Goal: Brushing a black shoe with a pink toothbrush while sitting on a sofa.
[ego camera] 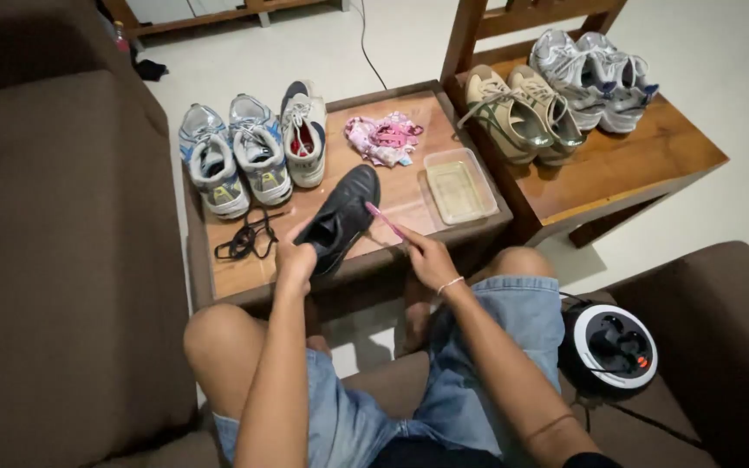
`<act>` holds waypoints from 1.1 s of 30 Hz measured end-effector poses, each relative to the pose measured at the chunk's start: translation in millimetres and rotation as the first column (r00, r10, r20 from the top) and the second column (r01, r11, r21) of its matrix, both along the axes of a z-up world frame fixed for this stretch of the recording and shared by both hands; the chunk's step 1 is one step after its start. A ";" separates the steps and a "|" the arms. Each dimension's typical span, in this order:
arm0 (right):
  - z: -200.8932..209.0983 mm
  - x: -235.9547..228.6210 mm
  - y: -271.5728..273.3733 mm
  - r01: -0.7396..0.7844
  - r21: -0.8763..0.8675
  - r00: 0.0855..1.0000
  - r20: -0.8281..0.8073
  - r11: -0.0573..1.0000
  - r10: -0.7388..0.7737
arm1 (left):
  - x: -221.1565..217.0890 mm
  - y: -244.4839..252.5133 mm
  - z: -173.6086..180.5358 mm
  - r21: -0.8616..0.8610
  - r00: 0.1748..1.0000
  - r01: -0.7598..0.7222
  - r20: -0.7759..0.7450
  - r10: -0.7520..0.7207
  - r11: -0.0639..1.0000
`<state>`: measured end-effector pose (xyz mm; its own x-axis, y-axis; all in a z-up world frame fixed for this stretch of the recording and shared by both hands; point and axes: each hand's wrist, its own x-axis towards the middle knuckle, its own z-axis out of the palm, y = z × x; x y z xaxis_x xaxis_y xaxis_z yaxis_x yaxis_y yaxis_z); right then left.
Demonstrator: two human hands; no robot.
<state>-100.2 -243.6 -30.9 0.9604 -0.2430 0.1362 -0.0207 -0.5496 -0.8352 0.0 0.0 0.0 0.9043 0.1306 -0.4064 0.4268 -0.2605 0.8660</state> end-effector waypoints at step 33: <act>92.2 -262.2 40.5 -0.474 0.660 0.862 0.484 0.583 0.153 | -352.5 96.6 47.8 -0.827 0.995 -0.005 -0.058 -0.076 0.563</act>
<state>-362.4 -203.1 61.4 0.9181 -0.1037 0.3825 0.3940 0.3428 -0.8528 -352.5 96.6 47.8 0.8605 -0.3299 -0.3882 0.5092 0.5340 0.6750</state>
